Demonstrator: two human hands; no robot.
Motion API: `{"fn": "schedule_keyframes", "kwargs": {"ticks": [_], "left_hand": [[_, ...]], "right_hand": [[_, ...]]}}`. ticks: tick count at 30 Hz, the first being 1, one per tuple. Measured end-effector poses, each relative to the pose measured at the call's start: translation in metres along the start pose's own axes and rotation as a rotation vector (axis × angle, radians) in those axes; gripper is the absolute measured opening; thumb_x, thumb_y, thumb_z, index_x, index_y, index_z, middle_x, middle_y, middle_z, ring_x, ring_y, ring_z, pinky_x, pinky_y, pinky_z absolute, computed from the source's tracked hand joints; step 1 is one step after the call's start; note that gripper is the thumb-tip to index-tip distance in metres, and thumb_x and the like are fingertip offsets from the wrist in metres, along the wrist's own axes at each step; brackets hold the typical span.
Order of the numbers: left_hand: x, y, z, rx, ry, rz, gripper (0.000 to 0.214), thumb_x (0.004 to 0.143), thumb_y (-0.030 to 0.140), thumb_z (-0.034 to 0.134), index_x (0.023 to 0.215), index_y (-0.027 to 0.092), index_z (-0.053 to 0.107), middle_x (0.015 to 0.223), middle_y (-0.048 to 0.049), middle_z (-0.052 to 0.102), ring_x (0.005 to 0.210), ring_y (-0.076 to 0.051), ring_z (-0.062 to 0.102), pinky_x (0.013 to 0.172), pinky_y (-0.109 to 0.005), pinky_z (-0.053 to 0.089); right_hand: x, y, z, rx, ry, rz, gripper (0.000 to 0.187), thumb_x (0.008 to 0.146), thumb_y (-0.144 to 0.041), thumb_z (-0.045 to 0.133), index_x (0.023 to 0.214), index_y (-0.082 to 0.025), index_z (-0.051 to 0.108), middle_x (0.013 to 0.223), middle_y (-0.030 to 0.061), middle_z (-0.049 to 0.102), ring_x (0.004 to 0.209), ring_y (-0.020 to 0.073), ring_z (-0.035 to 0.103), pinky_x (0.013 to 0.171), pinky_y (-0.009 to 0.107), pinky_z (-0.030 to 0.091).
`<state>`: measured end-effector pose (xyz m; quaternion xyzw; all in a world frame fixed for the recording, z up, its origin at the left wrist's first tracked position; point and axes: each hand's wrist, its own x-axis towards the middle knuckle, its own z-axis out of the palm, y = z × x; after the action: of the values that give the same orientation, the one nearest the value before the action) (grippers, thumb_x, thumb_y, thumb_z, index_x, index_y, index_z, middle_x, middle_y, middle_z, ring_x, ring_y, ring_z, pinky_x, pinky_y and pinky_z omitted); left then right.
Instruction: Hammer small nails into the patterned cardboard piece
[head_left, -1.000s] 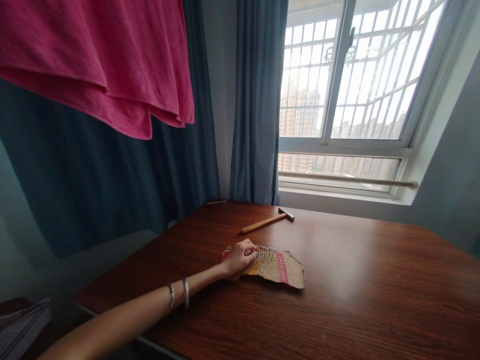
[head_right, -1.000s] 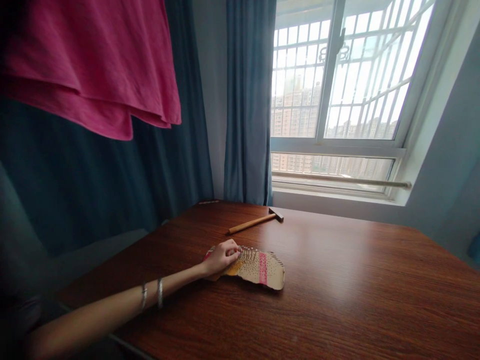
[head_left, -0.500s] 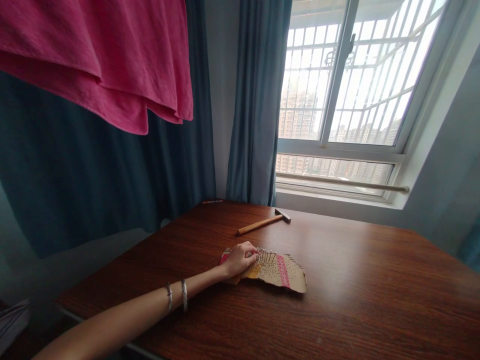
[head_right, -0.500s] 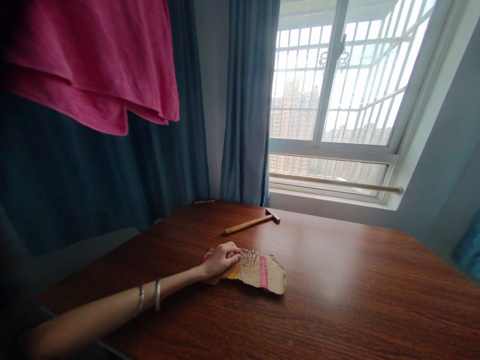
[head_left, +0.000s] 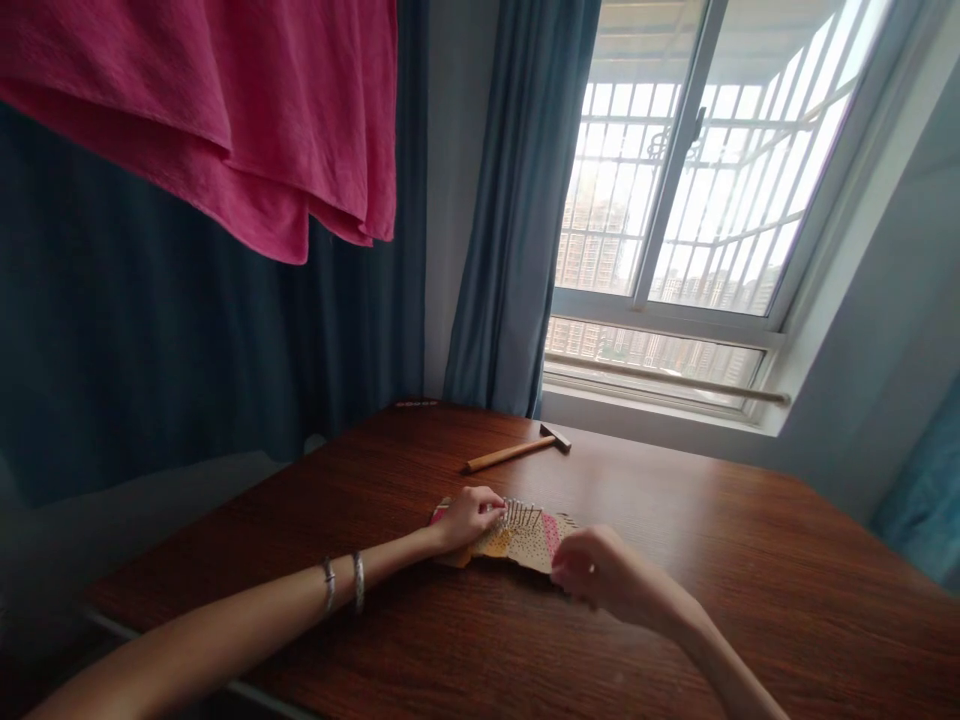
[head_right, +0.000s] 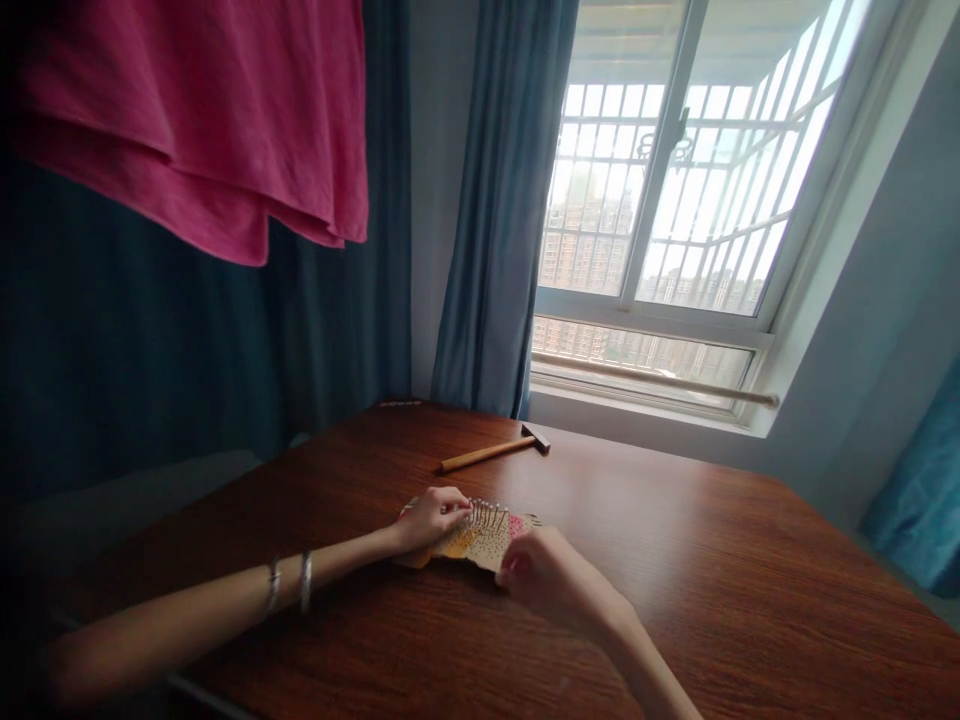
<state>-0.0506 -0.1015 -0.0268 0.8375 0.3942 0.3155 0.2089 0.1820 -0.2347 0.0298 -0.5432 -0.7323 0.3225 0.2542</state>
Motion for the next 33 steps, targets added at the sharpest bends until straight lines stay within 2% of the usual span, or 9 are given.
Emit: {"fn": "schedule_keyframes", "kwargs": {"ticks": [2, 4, 6, 11, 16, 21, 24, 28, 33], "left_hand": [[-0.001, 0.004, -0.002, -0.061, 0.003, -0.014, 0.026, 0.079, 0.037, 0.051, 0.083, 0.017, 0.068, 0.08, -0.0025, 0.067, 0.073, -0.014, 0.058, 0.066, -0.021, 0.04], [-0.001, 0.006, -0.003, -0.144, -0.001, -0.05, 0.028, 0.079, 0.038, 0.05, 0.083, 0.016, 0.067, 0.078, -0.0023, 0.067, 0.072, -0.014, 0.059, 0.065, -0.021, 0.041], [0.002, 0.006, -0.003, -0.234, -0.004, -0.105, 0.03, 0.08, 0.039, 0.049, 0.084, 0.015, 0.065, 0.073, -0.0023, 0.067, 0.065, -0.013, 0.059, 0.058, -0.021, 0.041], [0.022, -0.009, 0.004, -0.367, -0.005, -0.205, 0.033, 0.08, 0.044, 0.046, 0.081, 0.014, 0.058, 0.067, -0.0019, 0.063, 0.037, -0.007, 0.046, 0.039, -0.02, 0.034], [0.048, -0.022, 0.01, -0.252, -0.06, -0.249, 0.03, 0.082, 0.04, 0.042, 0.082, 0.013, 0.056, 0.056, 0.0, 0.059, 0.031, -0.008, 0.043, 0.037, -0.021, 0.033], [0.065, -0.03, 0.018, 0.06, 0.06, -0.169, 0.026, 0.081, 0.035, 0.048, 0.074, 0.014, 0.061, 0.062, -0.0026, 0.062, 0.057, -0.013, 0.057, 0.058, -0.024, 0.04], [0.07, -0.033, 0.023, 0.18, 0.086, -0.196, 0.023, 0.078, 0.034, 0.052, 0.073, 0.015, 0.063, 0.071, -0.0043, 0.065, 0.069, -0.016, 0.059, 0.065, -0.025, 0.04], [0.068, -0.034, 0.026, 0.235, 0.061, -0.233, 0.024, 0.079, 0.035, 0.051, 0.074, 0.016, 0.065, 0.074, -0.0046, 0.066, 0.072, -0.016, 0.059, 0.068, -0.025, 0.038], [0.065, -0.032, 0.025, 0.242, 0.047, -0.233, 0.022, 0.078, 0.035, 0.053, 0.077, 0.016, 0.066, 0.077, -0.0047, 0.066, 0.075, -0.017, 0.059, 0.068, -0.025, 0.038]], "right_hand": [[0.026, 0.005, 0.003, 0.027, 0.078, -0.013, 0.021, 0.08, -0.028, 0.049, 0.079, -0.013, 0.065, 0.061, 0.0017, 0.062, 0.049, 0.0101, 0.054, 0.044, 0.02, 0.041], [0.054, 0.018, 0.01, 0.011, 0.237, -0.025, 0.022, 0.077, -0.028, 0.051, 0.08, -0.012, 0.066, 0.061, 0.0034, 0.063, 0.051, 0.0107, 0.055, 0.045, 0.02, 0.041], [0.075, 0.033, 0.018, -0.004, 0.34, 0.014, 0.024, 0.071, -0.026, 0.057, 0.086, -0.01, 0.067, 0.066, 0.0053, 0.065, 0.053, 0.0118, 0.056, 0.046, 0.02, 0.041], [0.094, 0.052, 0.036, -0.01, 0.301, -0.035, 0.014, 0.063, -0.018, 0.059, 0.07, -0.012, 0.069, 0.061, 0.0023, 0.064, 0.056, 0.012, 0.055, 0.05, 0.02, 0.039], [0.094, 0.049, 0.042, 0.029, 0.327, -0.058, 0.013, 0.065, -0.02, 0.058, 0.065, -0.014, 0.069, 0.053, -0.0007, 0.059, 0.051, 0.0104, 0.05, 0.048, 0.02, 0.036], [0.092, 0.052, 0.041, 0.167, 0.299, -0.051, 0.015, 0.064, -0.027, 0.062, 0.065, -0.013, 0.068, 0.055, 0.0004, 0.06, 0.05, 0.011, 0.051, 0.046, 0.02, 0.037], [0.091, 0.056, 0.041, 0.213, 0.285, -0.067, 0.019, 0.066, -0.03, 0.062, 0.067, -0.013, 0.067, 0.057, 0.0015, 0.06, 0.052, 0.0116, 0.052, 0.047, 0.021, 0.038], [0.092, 0.062, 0.043, 0.238, 0.273, -0.085, 0.02, 0.068, -0.032, 0.059, 0.065, -0.013, 0.065, 0.057, 0.002, 0.059, 0.052, 0.0114, 0.051, 0.048, 0.021, 0.039], [0.104, 0.067, 0.042, 0.424, 0.274, -0.001, 0.025, 0.072, -0.039, 0.053, 0.074, -0.015, 0.06, 0.065, 0.0031, 0.06, 0.052, 0.0121, 0.053, 0.044, 0.021, 0.04]]}}
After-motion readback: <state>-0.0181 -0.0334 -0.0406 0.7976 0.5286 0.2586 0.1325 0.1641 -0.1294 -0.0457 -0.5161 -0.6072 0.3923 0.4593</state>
